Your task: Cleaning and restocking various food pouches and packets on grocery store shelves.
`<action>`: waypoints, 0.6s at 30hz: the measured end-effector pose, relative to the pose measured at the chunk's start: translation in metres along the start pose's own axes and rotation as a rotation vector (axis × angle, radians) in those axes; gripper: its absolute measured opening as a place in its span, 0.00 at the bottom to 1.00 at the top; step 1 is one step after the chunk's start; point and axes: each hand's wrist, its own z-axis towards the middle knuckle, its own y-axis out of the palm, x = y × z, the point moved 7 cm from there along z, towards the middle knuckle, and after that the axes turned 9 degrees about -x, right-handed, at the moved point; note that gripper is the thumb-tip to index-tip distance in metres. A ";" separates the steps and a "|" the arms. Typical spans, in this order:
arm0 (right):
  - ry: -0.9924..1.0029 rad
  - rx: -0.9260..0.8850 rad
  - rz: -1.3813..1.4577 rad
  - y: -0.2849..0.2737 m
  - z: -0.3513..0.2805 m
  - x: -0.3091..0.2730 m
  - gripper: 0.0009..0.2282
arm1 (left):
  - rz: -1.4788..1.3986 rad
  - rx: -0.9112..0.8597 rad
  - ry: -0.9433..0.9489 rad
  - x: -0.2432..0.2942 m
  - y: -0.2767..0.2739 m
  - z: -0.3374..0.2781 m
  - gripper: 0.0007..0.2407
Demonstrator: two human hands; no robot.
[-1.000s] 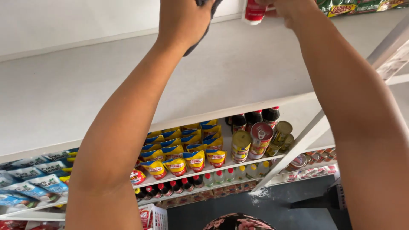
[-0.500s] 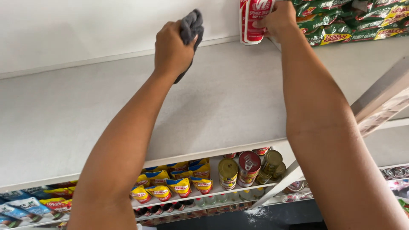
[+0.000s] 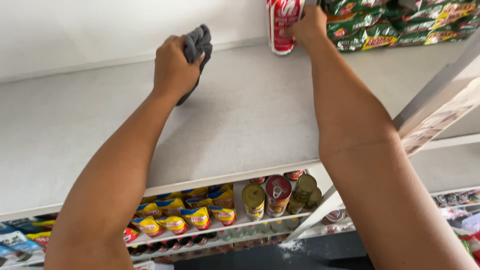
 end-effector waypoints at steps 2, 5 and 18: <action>0.021 0.006 -0.039 0.000 0.002 -0.002 0.21 | 0.004 -0.002 -0.020 0.002 -0.002 0.001 0.09; 0.081 -0.007 -0.135 0.005 -0.002 0.004 0.20 | -0.004 -0.061 -0.113 0.000 0.001 -0.004 0.10; -0.003 0.041 -0.185 0.008 0.008 0.014 0.24 | 0.036 -0.102 -0.139 -0.001 0.005 -0.004 0.12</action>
